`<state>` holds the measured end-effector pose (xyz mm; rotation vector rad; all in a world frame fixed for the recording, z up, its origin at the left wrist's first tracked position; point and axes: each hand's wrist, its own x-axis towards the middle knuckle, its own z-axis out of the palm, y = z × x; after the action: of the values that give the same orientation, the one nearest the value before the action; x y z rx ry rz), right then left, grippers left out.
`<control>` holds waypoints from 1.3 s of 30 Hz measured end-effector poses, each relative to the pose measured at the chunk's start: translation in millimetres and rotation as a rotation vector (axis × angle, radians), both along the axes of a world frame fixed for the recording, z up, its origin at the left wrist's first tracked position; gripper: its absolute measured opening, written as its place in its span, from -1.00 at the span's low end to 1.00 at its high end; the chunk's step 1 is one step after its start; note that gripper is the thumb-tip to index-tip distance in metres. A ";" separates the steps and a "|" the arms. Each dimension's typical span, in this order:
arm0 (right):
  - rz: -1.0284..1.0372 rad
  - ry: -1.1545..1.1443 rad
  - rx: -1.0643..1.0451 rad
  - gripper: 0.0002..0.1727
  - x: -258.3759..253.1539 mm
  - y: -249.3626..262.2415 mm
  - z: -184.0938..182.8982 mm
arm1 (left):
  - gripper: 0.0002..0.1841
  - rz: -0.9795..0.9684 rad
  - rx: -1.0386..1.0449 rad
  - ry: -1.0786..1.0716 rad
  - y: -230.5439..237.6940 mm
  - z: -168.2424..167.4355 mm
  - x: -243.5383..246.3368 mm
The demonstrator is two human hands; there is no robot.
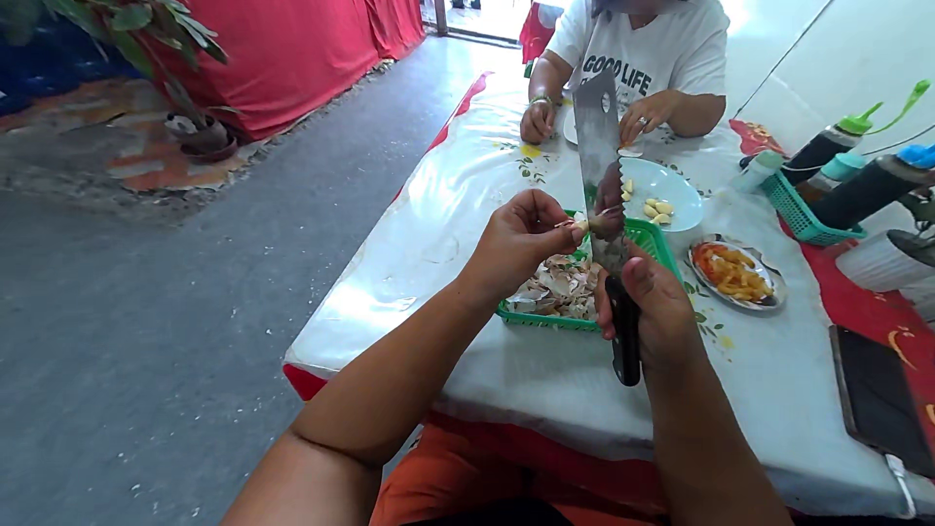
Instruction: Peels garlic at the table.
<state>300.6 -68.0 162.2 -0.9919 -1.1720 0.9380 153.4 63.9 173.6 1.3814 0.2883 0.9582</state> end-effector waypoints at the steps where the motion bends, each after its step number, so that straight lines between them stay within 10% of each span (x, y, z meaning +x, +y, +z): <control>1: 0.000 0.005 -0.001 -0.36 -0.2 0.2 -0.1 | -0.76 -0.005 0.010 -0.002 0.3 -0.6 0.2; 28: 0.035 0.090 0.031 -0.33 5.5 3.3 -1.0 | -0.80 0.131 0.347 0.192 5.0 -0.8 0.1; 39: -0.054 0.133 -0.041 -0.35 5.1 1.4 1.3 | -0.90 0.015 0.112 0.131 7.9 8.5 -7.1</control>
<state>305.7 -66.6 163.5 -0.9742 -1.0136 0.9740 146.3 71.8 182.1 1.5496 0.3475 0.9090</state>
